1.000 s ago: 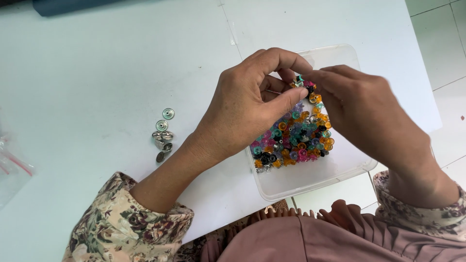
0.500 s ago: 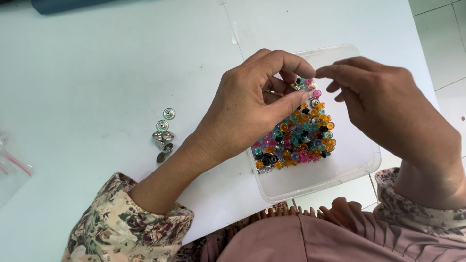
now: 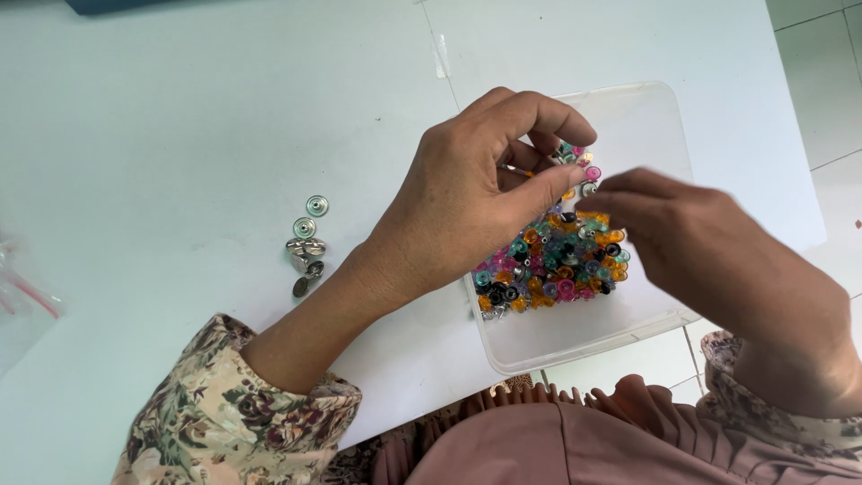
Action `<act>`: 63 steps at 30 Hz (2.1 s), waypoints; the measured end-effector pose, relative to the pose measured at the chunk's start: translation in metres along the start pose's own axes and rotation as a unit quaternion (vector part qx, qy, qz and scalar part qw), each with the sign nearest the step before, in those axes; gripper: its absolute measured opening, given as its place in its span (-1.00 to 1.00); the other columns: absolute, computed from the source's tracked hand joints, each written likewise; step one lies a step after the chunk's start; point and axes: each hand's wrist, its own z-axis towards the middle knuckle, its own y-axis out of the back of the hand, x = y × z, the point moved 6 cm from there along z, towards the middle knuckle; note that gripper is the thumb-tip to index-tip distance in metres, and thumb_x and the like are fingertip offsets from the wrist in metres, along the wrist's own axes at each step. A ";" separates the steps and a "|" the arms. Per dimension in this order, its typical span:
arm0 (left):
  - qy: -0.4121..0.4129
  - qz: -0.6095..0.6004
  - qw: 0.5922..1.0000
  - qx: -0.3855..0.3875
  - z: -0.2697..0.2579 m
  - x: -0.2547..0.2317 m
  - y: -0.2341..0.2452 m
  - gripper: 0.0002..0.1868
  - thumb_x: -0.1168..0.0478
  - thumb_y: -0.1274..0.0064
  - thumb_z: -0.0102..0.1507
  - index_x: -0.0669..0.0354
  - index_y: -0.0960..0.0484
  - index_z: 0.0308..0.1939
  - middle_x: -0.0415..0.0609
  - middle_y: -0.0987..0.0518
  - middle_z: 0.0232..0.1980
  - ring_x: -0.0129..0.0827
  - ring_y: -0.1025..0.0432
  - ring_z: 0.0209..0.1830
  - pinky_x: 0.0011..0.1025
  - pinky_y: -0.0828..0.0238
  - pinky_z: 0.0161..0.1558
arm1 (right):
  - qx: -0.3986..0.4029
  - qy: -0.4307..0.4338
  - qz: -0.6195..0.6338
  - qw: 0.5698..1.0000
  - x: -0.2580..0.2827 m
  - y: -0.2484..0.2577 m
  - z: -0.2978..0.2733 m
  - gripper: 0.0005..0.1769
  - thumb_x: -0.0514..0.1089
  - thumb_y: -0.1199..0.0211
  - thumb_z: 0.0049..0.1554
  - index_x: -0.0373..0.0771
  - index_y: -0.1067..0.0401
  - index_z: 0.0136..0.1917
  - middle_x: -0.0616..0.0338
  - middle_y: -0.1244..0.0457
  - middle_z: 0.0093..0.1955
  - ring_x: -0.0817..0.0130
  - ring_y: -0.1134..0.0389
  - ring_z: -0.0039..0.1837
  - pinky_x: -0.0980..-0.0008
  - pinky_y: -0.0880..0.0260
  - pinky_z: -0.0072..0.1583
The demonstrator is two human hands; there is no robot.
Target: Sorting and bagging small decorative buttons from a plastic container into small zip-lock bags.
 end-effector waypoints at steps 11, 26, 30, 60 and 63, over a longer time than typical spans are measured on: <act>-0.010 0.006 1.000 -0.003 -0.002 0.005 -0.001 -0.78 0.35 -0.15 0.28 -0.05 -0.59 -0.04 -0.19 -0.56 -0.07 -0.52 -0.51 -0.26 -0.56 -0.55 -0.15 | -0.052 0.056 -0.401 0.913 -0.023 -0.031 0.041 -0.81 -0.37 -0.18 0.11 -0.06 -0.41 -0.20 0.29 -0.17 -0.13 0.28 -0.15 -0.02 0.33 -0.24 -0.05; -0.047 0.011 0.999 -0.021 -0.003 0.013 -0.002 -0.79 0.37 -0.09 0.25 0.01 -0.60 -0.07 -0.14 -0.55 -0.05 -0.42 -0.60 -0.21 -0.51 -0.60 -0.05 | -0.041 0.052 -0.452 0.890 -0.031 -0.038 0.048 -0.80 -0.28 -0.24 0.13 0.07 -0.44 -0.20 0.37 -0.23 -0.15 0.33 -0.21 -0.01 0.35 -0.24 0.01; -0.043 0.029 0.998 -0.024 -0.002 0.017 0.001 -0.79 0.37 -0.11 0.24 0.02 -0.62 -0.08 -0.15 -0.56 -0.08 -0.44 -0.59 -0.25 -0.51 -0.56 -0.11 | -0.059 0.062 -0.480 0.873 -0.035 -0.044 0.050 -0.74 -0.30 -0.24 0.16 0.05 -0.37 -0.28 0.37 -0.19 -0.23 0.36 -0.19 -0.07 0.38 -0.18 -0.03; 0.032 0.357 0.925 -0.124 -0.209 0.014 0.079 -0.68 0.26 -0.11 0.36 0.20 -0.59 0.20 0.11 -0.68 -0.05 -0.04 -0.58 0.04 -0.17 -0.48 -0.04 | -0.337 0.145 0.189 0.911 0.199 -0.074 0.026 -0.87 -0.44 -0.37 0.11 -0.38 -0.61 -0.03 0.01 -0.37 -0.23 0.17 -0.44 -0.16 0.30 -0.49 -0.17; 0.025 0.376 0.917 -0.133 -0.214 0.031 0.075 -0.69 0.24 -0.10 0.37 0.19 -0.60 0.20 0.09 -0.68 -0.07 -0.08 -0.57 0.04 -0.20 -0.49 -0.04 | -0.314 0.107 0.180 0.926 0.196 -0.083 0.038 -0.88 -0.44 -0.34 0.14 -0.39 -0.61 -0.02 -0.04 -0.38 -0.20 0.13 -0.45 -0.11 0.27 -0.52 -0.12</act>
